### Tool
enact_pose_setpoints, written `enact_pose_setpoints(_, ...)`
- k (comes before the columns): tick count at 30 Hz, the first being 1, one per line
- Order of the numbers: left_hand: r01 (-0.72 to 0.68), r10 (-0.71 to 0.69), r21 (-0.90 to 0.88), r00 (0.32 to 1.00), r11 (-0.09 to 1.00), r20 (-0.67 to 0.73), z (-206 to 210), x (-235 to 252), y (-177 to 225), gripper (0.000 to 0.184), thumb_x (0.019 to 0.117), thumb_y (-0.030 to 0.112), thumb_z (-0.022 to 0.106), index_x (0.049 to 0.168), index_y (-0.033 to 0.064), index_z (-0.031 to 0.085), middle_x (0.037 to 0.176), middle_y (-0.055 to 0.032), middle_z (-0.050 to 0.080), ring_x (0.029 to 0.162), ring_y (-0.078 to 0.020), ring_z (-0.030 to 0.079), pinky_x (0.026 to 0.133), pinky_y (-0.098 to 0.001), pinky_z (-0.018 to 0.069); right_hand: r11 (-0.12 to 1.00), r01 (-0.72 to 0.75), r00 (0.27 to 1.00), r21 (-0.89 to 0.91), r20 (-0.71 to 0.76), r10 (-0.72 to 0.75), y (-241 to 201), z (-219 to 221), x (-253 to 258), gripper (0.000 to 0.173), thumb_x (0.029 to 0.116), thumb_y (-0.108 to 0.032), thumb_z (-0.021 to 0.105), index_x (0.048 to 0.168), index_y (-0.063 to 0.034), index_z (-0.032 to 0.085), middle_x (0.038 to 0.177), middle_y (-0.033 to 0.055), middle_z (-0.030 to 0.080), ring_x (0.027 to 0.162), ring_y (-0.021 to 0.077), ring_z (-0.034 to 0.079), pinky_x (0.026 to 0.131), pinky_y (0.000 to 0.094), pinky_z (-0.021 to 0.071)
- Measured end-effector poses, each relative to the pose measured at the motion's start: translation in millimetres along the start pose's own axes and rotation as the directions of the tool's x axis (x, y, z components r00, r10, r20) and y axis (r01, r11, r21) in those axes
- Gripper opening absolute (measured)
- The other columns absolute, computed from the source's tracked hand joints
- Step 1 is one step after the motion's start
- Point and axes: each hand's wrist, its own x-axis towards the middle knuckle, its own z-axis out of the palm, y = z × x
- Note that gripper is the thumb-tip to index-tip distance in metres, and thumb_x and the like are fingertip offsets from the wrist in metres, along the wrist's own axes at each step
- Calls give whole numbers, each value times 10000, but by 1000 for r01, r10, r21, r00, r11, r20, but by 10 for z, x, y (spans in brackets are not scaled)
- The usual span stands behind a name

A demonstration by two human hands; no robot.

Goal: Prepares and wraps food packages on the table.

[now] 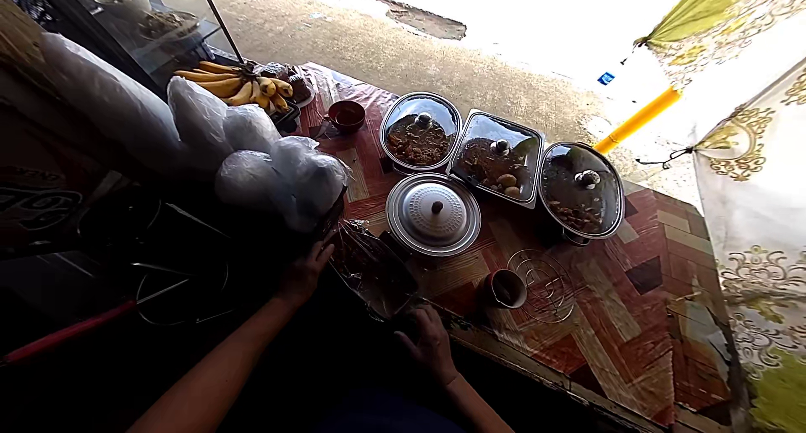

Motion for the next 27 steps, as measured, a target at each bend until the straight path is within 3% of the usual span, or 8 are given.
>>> enact_pose_setpoints(4, -6, 8, 14, 994, 1000, -112, 206, 45, -82, 503, 981, -76, 492, 1453, 80, 576, 1381, -272, 601, 924, -481, 715, 762, -556, 579, 970, 162, 985, -180, -37, -171, -101, 381, 85, 376, 783, -293, 829, 1023, -16, 747, 1031, 172, 728, 965, 369, 709, 804, 499, 587)
enact_pose_setpoints(6, 49, -53, -58, 996, 997, -70, 205, 110, -50, 477, 1016, -36, 452, 1472, 66, 547, 1375, -267, 604, 996, -474, 702, 835, -561, 565, 933, 216, 968, -288, -60, -243, -95, 518, 165, 294, 774, -242, 821, 962, -26, 755, 944, 155, 725, 868, 354, 714, 716, 479, 591)
enact_pose_setpoints(9, 134, -136, -177, 991, 975, 0, 94, 189, -4, 459, 1044, 12, 426, 1491, 63, 517, 1330, -264, 627, 1141, -452, 658, 970, -565, 514, 872, 263, 935, -413, -115, -337, -61, 586, 272, 74, 772, -120, 743, 747, -60, 707, 800, 109, 692, 760, 309, 699, 616, 430, 569)
enact_pose_setpoints(11, 161, -159, -202, 987, 966, 29, 54, 177, 14, 467, 1037, 22, 428, 1495, 65, 509, 1292, -271, 643, 1154, -450, 651, 989, -564, 499, 856, 272, 929, -438, -111, -353, -22, 498, 289, 81, 768, -92, 718, 704, -56, 684, 771, 104, 685, 748, 303, 697, 620, 426, 566)
enact_pose_setpoints(14, 103, -101, -246, 995, 964, 21, 119, 17, 47, 452, 1020, 39, 456, 1466, 15, 525, 1214, -265, 684, 1078, -440, 687, 949, -570, 522, 876, 253, 957, -412, -30, -290, 145, 173, 249, 75, 811, -70, 710, 767, -11, 710, 842, 157, 716, 835, 363, 719, 686, 492, 583)
enact_pose_setpoints(18, 19, -10, -290, 999, 957, 31, 153, -203, 212, 490, 987, 140, 631, 1448, 9, 534, 1224, -250, 678, 1050, -416, 694, 922, -553, 537, 869, 271, 960, -414, 48, -276, 432, -113, 185, 75, 840, -69, 698, 805, -3, 708, 854, 180, 710, 846, 394, 712, 697, 508, 582)
enact_pose_setpoints(23, -211, 167, -180, 958, 961, -233, 382, -208, 170, 424, 866, 59, 735, 1288, 57, 692, 1246, -266, 652, 1120, -467, 652, 886, -571, 554, 920, 148, 981, -362, -67, -184, 415, -212, 110, 259, 775, -96, 767, 1013, -2, 728, 976, 202, 714, 903, 398, 705, 753, 504, 587)
enact_pose_setpoints(27, -318, 269, -149, 922, 936, -279, 433, -166, 100, 180, 945, 99, 654, 1056, 35, 780, 1114, -244, 700, 997, -458, 687, 811, -572, 566, 939, 48, 992, -340, -95, -85, 481, -231, 6, 158, 811, -49, 731, 941, 38, 714, 993, 238, 704, 937, 431, 700, 791, 538, 579)
